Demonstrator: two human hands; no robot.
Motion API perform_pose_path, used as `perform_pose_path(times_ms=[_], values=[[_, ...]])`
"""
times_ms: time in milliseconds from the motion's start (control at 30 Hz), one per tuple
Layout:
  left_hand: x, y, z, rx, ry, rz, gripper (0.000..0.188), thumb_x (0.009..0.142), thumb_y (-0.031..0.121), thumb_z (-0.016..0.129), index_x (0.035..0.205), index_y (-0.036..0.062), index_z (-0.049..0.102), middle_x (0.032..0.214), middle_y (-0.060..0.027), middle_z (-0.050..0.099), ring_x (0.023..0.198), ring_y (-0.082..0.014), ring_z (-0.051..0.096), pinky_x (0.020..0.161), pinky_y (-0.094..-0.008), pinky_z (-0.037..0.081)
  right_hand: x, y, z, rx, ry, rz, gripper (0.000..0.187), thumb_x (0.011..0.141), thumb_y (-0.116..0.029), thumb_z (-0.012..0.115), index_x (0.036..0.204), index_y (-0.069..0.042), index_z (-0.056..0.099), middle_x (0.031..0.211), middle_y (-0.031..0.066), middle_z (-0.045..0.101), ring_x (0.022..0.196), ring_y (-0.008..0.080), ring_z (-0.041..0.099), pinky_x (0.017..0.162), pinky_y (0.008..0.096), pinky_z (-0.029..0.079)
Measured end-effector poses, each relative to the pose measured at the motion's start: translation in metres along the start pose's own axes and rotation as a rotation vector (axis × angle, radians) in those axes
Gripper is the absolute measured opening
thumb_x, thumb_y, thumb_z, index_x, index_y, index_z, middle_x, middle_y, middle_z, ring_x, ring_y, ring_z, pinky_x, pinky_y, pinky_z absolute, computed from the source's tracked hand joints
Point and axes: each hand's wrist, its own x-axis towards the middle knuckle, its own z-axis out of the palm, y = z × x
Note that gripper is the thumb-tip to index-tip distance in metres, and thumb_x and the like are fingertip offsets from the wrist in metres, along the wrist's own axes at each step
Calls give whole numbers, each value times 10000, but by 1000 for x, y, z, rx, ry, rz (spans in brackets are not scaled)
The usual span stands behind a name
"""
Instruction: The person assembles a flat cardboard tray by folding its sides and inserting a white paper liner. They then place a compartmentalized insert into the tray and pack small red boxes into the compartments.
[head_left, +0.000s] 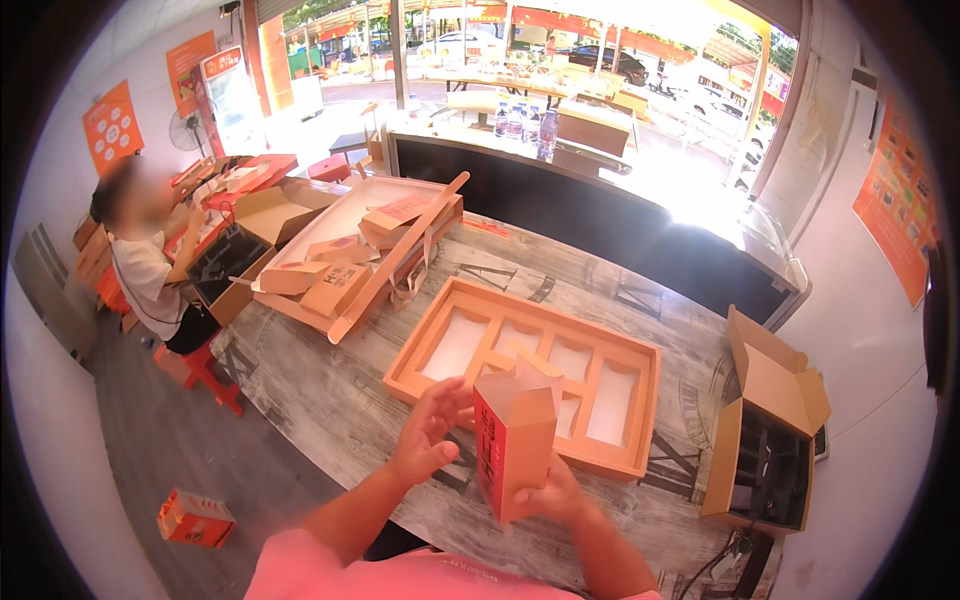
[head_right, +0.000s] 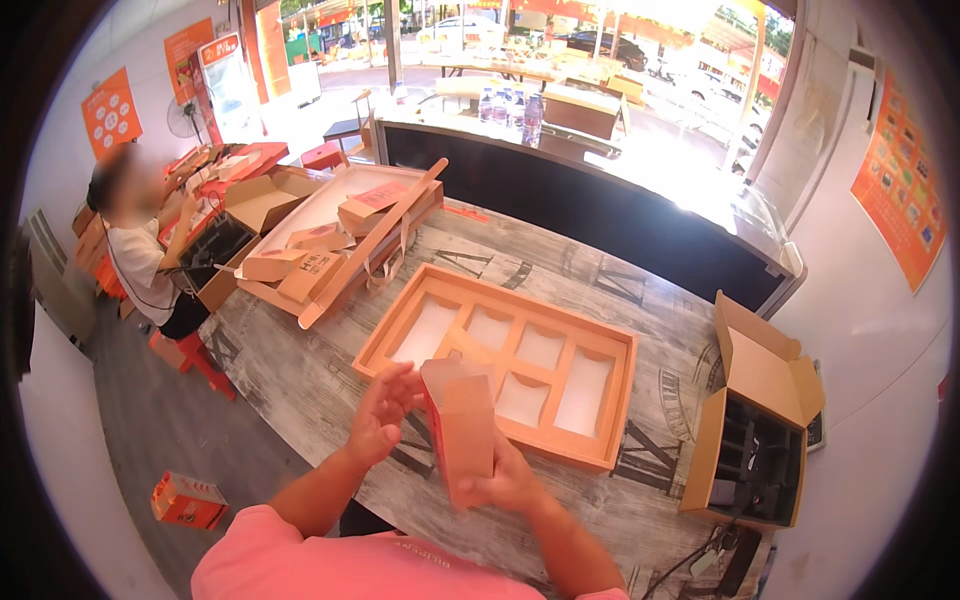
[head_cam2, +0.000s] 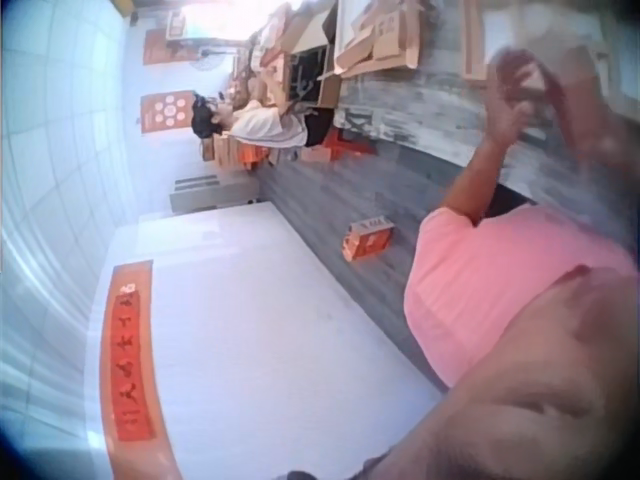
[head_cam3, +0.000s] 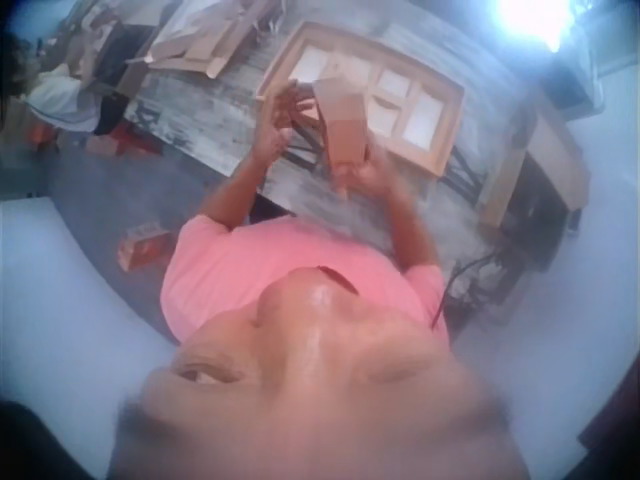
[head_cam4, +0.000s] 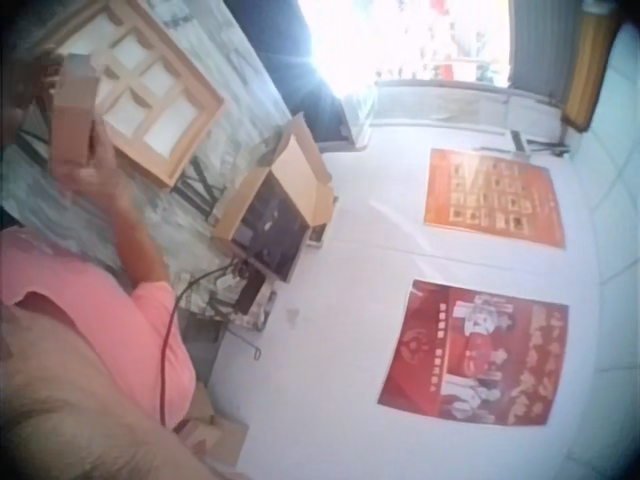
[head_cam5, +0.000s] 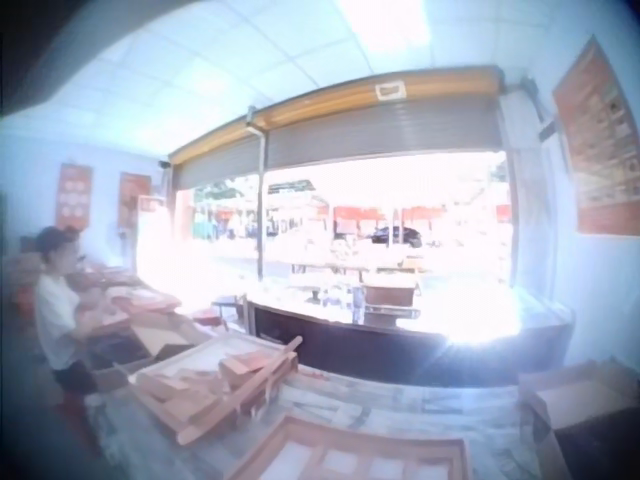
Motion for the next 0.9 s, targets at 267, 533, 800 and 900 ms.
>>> perform_pose_path(times_ms=[267,533,800,900], values=[[-28,-55,6,-315,77,-271,917,980,393,798,1662,55,287,1486,-186,593,1318,-258,630,1103,-420,514,-23,83,-25,796,-201,197,912,937,-584,779,1566,-5,459,1509,131,607,1369,243,610,1116,436,531],[-5,-73,-1,-235,84,-299,807,953,148,735,1634,77,309,1388,-168,593,1269,-240,647,1035,-381,570,-7,64,-25,149,208,-117,917,1019,-409,754,1683,-41,241,1570,162,532,1258,236,655,1037,397,555],[-5,-88,-6,-1,-108,-250,660,974,109,773,1502,78,380,1330,-131,593,1243,-203,646,1003,-361,572,-15,52,-29,-124,327,-296,984,1004,-244,795,1717,-62,143,1682,177,373,1274,255,651,1027,390,574],[-4,-92,-9,143,-172,-205,566,987,131,775,1417,79,410,1266,-96,627,1182,-158,658,981,-332,571,-13,53,-24,-94,409,-327,841,997,-215,806,1627,-56,272,1399,174,629,1135,218,705,937,344,589]])
